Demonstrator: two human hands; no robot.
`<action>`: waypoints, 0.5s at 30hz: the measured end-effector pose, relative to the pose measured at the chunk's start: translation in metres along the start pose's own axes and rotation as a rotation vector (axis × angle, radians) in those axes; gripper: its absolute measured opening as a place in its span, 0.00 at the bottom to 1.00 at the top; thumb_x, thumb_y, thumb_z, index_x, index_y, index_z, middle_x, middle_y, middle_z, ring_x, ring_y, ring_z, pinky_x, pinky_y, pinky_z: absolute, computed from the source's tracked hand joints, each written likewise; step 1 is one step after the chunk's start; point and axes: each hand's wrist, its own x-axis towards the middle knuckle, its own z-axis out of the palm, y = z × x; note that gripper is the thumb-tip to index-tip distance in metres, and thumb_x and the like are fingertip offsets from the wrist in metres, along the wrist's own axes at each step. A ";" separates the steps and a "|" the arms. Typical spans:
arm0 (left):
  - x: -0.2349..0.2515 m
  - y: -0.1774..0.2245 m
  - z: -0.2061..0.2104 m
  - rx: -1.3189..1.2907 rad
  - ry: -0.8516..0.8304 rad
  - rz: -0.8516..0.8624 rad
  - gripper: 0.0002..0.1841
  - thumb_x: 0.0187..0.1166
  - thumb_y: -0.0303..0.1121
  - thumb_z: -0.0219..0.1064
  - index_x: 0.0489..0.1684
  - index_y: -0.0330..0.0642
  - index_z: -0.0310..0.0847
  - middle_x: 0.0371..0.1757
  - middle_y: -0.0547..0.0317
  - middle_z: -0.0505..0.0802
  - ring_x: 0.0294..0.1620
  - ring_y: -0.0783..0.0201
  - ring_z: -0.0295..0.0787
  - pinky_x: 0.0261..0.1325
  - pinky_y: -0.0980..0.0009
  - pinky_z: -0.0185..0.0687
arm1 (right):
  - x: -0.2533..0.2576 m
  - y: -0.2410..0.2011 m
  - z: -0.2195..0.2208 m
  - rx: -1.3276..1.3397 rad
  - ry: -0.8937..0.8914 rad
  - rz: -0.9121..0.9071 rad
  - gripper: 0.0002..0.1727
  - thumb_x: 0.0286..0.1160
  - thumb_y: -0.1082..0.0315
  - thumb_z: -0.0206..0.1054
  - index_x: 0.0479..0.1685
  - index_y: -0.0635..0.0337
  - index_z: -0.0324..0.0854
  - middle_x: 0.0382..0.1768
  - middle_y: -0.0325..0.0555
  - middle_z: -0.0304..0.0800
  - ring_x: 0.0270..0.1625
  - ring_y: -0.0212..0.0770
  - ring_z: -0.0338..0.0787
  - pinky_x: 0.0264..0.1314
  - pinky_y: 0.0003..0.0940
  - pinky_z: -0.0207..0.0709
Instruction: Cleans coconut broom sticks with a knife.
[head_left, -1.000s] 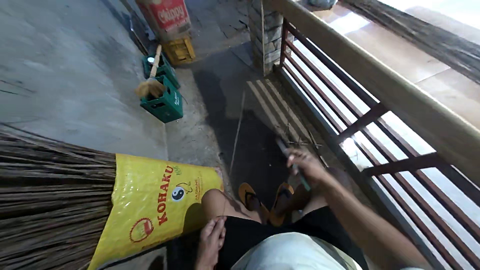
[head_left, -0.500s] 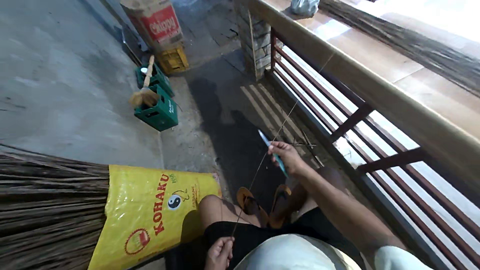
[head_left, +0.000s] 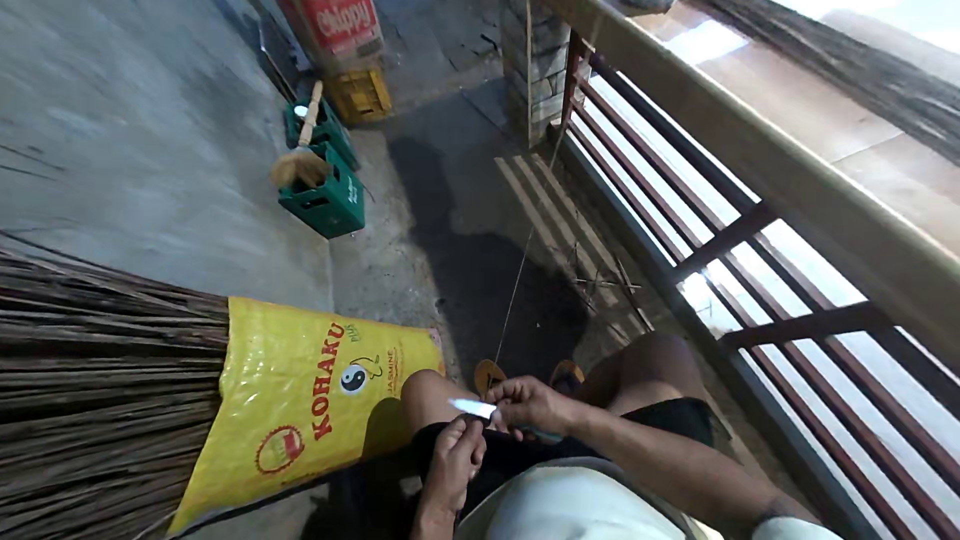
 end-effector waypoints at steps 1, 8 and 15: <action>-0.001 0.001 0.000 -0.009 -0.015 -0.009 0.12 0.87 0.29 0.52 0.46 0.39 0.83 0.15 0.71 0.76 0.11 0.80 0.65 0.13 0.84 0.60 | 0.001 -0.009 -0.008 0.024 0.056 -0.019 0.16 0.81 0.68 0.66 0.63 0.65 0.81 0.32 0.40 0.90 0.23 0.29 0.83 0.26 0.26 0.80; -0.001 0.002 0.004 -0.031 -0.058 -0.045 0.12 0.88 0.30 0.52 0.49 0.37 0.83 0.15 0.70 0.76 0.10 0.80 0.64 0.13 0.85 0.59 | 0.003 -0.037 -0.030 0.047 0.175 -0.023 0.18 0.80 0.69 0.66 0.66 0.66 0.79 0.34 0.39 0.89 0.25 0.29 0.83 0.27 0.24 0.79; -0.001 0.009 0.004 -0.040 -0.086 -0.036 0.13 0.89 0.31 0.52 0.53 0.38 0.83 0.15 0.70 0.77 0.10 0.79 0.66 0.12 0.85 0.61 | 0.004 -0.027 -0.016 0.060 0.134 -0.028 0.11 0.80 0.69 0.66 0.55 0.65 0.81 0.30 0.39 0.89 0.23 0.29 0.83 0.26 0.25 0.79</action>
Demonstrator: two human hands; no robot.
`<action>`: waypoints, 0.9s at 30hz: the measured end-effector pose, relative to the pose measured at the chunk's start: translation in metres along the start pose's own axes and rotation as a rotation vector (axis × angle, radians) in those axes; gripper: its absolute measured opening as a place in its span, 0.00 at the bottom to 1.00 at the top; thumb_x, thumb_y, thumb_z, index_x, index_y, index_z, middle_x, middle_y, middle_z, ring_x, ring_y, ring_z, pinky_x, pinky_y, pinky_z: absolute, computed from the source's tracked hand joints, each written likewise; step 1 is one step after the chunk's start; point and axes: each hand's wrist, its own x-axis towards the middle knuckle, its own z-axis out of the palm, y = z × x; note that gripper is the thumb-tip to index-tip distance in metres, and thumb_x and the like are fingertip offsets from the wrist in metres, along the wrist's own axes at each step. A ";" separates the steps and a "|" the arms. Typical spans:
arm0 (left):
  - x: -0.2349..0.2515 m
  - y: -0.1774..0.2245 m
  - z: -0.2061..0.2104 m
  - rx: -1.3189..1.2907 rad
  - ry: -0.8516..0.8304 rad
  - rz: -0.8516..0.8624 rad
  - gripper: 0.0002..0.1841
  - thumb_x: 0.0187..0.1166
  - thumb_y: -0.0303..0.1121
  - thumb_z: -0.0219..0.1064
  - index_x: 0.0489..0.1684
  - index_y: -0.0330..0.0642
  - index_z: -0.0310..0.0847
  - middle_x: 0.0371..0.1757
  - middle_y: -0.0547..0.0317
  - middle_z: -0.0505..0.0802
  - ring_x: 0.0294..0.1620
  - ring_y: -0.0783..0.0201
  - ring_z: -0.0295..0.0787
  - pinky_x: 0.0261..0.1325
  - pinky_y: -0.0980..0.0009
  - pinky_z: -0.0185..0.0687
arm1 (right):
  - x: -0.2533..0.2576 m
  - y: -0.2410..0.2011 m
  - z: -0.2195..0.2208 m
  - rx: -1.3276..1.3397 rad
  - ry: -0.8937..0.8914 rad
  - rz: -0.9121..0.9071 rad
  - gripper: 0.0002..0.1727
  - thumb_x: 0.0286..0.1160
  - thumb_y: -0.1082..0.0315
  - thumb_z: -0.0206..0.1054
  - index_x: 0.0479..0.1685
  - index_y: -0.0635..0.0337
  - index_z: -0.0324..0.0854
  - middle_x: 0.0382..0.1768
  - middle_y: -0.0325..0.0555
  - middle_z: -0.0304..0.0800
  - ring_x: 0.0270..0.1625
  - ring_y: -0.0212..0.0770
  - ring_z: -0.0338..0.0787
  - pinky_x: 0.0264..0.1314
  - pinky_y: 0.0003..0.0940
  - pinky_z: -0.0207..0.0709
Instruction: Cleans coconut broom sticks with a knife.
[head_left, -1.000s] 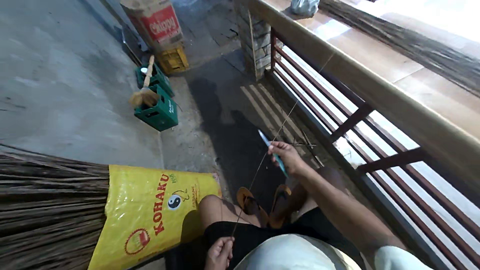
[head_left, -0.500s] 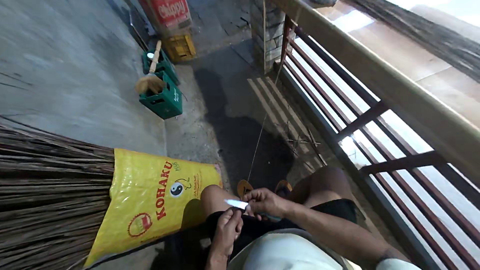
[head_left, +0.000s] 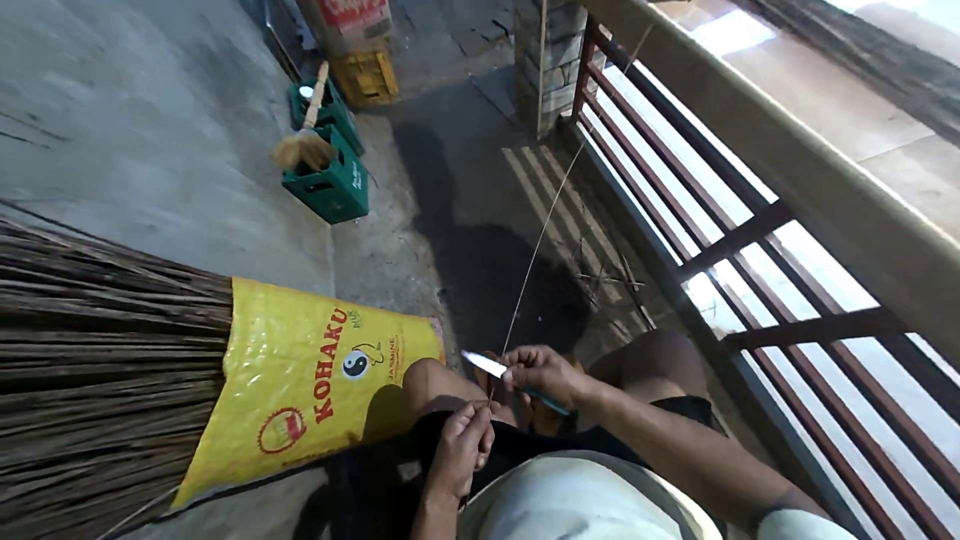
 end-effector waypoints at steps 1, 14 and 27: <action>-0.001 0.001 -0.001 0.038 0.000 -0.006 0.13 0.88 0.31 0.52 0.55 0.38 0.84 0.16 0.69 0.79 0.10 0.79 0.68 0.13 0.84 0.64 | 0.004 -0.009 -0.005 0.007 0.078 -0.020 0.11 0.80 0.70 0.65 0.55 0.66 0.80 0.30 0.39 0.88 0.24 0.29 0.83 0.26 0.25 0.79; -0.003 -0.003 -0.006 -0.050 -0.021 -0.033 0.14 0.88 0.31 0.49 0.51 0.41 0.82 0.14 0.73 0.74 0.09 0.81 0.61 0.12 0.86 0.58 | -0.002 0.002 0.008 -0.045 -0.044 0.032 0.13 0.81 0.69 0.65 0.58 0.66 0.82 0.31 0.39 0.89 0.23 0.28 0.82 0.26 0.25 0.79; -0.009 -0.004 -0.008 -0.205 -0.117 -0.097 0.14 0.87 0.33 0.50 0.51 0.42 0.84 0.12 0.74 0.74 0.07 0.82 0.62 0.10 0.86 0.59 | 0.006 -0.017 -0.011 0.009 0.021 -0.004 0.14 0.80 0.69 0.66 0.59 0.64 0.81 0.30 0.36 0.89 0.22 0.26 0.81 0.24 0.22 0.77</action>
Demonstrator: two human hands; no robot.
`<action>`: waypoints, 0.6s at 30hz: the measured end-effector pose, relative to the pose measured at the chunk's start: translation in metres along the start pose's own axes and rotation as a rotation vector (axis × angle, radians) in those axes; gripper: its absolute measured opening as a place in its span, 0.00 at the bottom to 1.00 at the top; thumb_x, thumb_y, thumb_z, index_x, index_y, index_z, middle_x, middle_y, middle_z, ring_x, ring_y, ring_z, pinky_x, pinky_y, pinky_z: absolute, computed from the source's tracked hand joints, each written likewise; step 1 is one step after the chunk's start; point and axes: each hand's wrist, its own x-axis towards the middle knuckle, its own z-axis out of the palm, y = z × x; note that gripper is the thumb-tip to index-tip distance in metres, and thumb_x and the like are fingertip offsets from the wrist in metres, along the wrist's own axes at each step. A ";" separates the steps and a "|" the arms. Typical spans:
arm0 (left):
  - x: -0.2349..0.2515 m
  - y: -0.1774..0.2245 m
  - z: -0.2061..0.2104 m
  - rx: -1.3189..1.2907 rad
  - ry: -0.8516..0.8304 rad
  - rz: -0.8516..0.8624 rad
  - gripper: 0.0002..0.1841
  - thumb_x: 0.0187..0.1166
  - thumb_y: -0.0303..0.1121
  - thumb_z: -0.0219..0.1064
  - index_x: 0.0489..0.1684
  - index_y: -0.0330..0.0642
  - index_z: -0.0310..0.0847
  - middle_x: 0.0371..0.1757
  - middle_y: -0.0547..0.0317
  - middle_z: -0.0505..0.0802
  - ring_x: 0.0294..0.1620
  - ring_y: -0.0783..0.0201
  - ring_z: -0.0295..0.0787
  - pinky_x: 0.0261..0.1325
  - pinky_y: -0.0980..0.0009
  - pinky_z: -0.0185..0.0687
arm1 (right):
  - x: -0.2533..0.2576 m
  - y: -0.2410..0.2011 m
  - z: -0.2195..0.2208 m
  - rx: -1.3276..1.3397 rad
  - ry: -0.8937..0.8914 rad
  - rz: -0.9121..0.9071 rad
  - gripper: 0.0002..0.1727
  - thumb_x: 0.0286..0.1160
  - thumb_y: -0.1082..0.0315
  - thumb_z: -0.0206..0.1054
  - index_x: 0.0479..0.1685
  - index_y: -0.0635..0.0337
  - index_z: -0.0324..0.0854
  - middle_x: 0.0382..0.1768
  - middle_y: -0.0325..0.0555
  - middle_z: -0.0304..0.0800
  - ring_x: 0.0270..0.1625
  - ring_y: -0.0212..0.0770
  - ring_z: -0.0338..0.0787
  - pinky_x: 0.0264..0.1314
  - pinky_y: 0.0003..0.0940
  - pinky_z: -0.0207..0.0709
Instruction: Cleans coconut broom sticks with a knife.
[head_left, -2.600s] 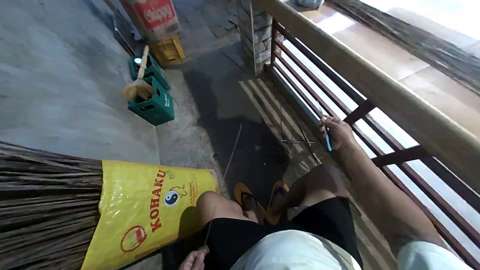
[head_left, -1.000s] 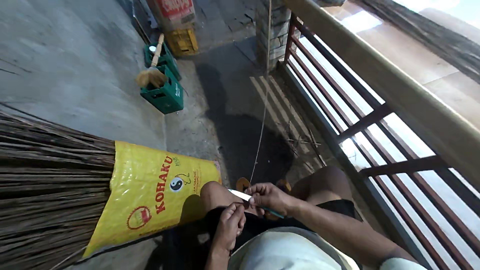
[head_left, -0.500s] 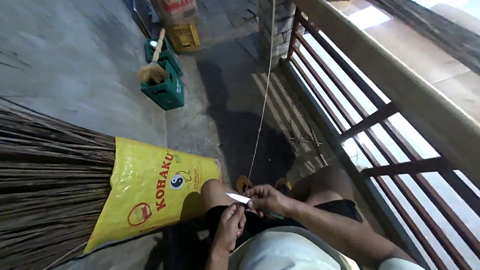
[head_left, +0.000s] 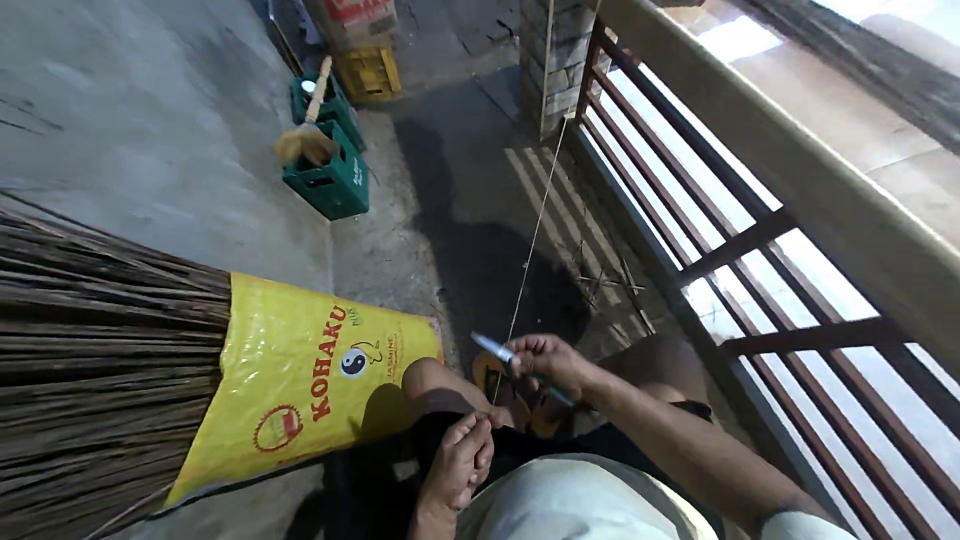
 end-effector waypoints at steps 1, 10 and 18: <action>-0.001 0.000 -0.001 0.003 -0.002 -0.003 0.14 0.87 0.33 0.50 0.51 0.43 0.84 0.12 0.74 0.74 0.07 0.82 0.63 0.10 0.86 0.60 | 0.005 -0.005 -0.007 0.021 0.062 -0.025 0.14 0.80 0.70 0.66 0.60 0.65 0.81 0.31 0.37 0.89 0.23 0.27 0.82 0.25 0.22 0.78; -0.001 0.001 -0.005 0.005 -0.055 0.018 0.13 0.86 0.35 0.54 0.50 0.44 0.86 0.12 0.74 0.75 0.07 0.83 0.63 0.10 0.87 0.60 | -0.001 -0.013 -0.005 -0.032 -0.017 0.058 0.15 0.80 0.70 0.65 0.62 0.63 0.81 0.30 0.36 0.89 0.20 0.25 0.80 0.22 0.21 0.76; 0.003 -0.003 -0.005 0.119 -0.006 0.049 0.13 0.86 0.32 0.53 0.50 0.42 0.86 0.13 0.75 0.74 0.08 0.82 0.62 0.10 0.86 0.58 | -0.003 -0.005 -0.004 -0.080 -0.126 0.112 0.13 0.80 0.66 0.67 0.58 0.61 0.82 0.30 0.36 0.88 0.20 0.26 0.80 0.22 0.22 0.76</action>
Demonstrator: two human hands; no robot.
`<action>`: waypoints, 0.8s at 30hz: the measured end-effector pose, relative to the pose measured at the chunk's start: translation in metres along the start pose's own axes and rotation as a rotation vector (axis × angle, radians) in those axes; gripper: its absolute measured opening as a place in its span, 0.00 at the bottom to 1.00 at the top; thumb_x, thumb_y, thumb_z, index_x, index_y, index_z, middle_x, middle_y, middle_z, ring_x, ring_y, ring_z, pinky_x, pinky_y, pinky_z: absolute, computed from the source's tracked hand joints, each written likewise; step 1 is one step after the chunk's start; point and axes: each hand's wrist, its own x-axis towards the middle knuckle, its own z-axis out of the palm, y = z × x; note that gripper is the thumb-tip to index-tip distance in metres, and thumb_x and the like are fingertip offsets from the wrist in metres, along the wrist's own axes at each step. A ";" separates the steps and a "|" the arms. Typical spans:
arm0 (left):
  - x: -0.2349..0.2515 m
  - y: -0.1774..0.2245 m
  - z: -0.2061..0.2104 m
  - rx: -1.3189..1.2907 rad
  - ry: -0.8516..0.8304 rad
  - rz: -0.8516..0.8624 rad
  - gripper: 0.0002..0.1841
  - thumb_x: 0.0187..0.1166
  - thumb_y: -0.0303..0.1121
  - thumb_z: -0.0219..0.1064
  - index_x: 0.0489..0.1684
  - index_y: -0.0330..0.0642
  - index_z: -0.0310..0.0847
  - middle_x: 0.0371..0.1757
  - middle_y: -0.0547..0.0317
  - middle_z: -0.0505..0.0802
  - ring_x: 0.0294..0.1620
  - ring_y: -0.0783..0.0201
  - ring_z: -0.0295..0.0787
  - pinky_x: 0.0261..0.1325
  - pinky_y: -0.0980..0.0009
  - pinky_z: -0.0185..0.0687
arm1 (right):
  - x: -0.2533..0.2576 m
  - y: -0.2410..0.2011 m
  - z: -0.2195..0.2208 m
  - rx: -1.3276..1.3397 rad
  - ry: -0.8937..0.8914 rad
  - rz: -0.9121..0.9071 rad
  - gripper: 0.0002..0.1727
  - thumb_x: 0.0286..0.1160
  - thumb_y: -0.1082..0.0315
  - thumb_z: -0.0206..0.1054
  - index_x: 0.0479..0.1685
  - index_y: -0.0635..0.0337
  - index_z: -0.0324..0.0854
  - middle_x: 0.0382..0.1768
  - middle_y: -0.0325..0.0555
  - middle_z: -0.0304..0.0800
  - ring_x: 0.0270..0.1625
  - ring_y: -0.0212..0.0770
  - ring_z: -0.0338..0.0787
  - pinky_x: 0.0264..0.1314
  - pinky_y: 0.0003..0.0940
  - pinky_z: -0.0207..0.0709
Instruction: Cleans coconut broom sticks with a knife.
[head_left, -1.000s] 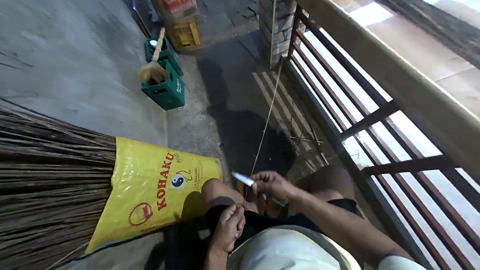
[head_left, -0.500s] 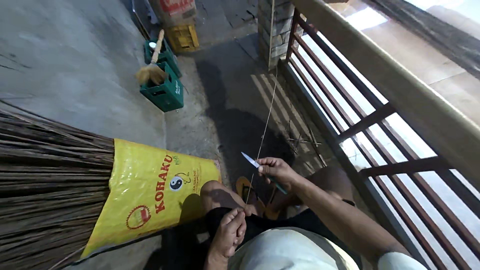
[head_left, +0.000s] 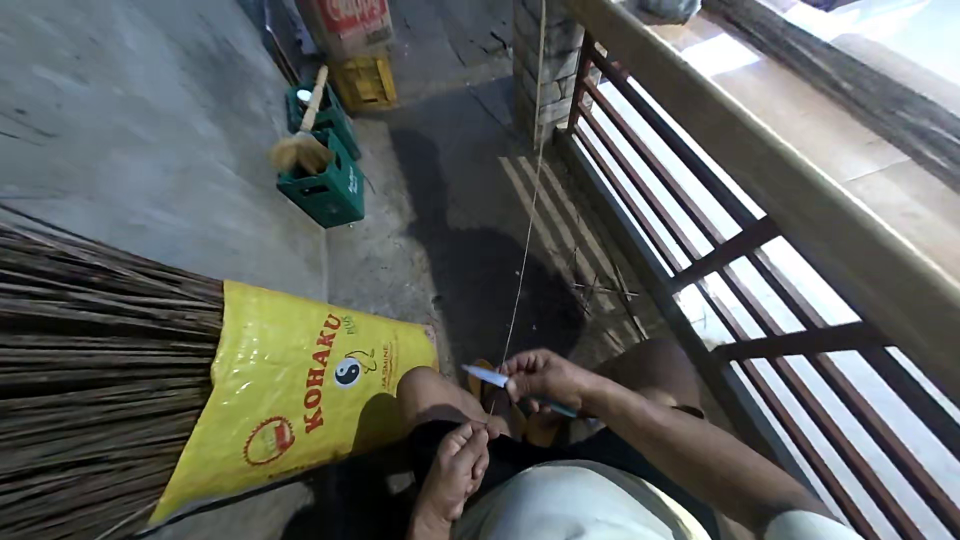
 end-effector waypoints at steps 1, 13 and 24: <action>0.000 0.001 0.000 0.018 0.005 0.012 0.13 0.86 0.32 0.53 0.50 0.42 0.86 0.13 0.75 0.74 0.08 0.82 0.61 0.10 0.86 0.57 | 0.001 0.002 0.001 0.004 -0.031 -0.003 0.12 0.80 0.66 0.68 0.56 0.60 0.83 0.29 0.36 0.88 0.20 0.26 0.81 0.21 0.21 0.76; -0.002 0.001 0.002 0.199 0.169 0.106 0.12 0.85 0.29 0.55 0.50 0.37 0.86 0.15 0.74 0.76 0.11 0.82 0.64 0.14 0.86 0.58 | 0.002 -0.001 0.012 -0.028 0.064 -0.019 0.10 0.81 0.69 0.66 0.53 0.63 0.83 0.30 0.36 0.88 0.24 0.27 0.82 0.27 0.23 0.79; -0.004 -0.004 -0.003 0.247 0.176 0.115 0.11 0.84 0.28 0.56 0.49 0.38 0.86 0.16 0.75 0.78 0.13 0.82 0.67 0.17 0.85 0.63 | 0.001 -0.004 0.000 0.019 0.115 -0.011 0.10 0.81 0.68 0.65 0.55 0.62 0.81 0.31 0.37 0.89 0.22 0.27 0.82 0.23 0.22 0.77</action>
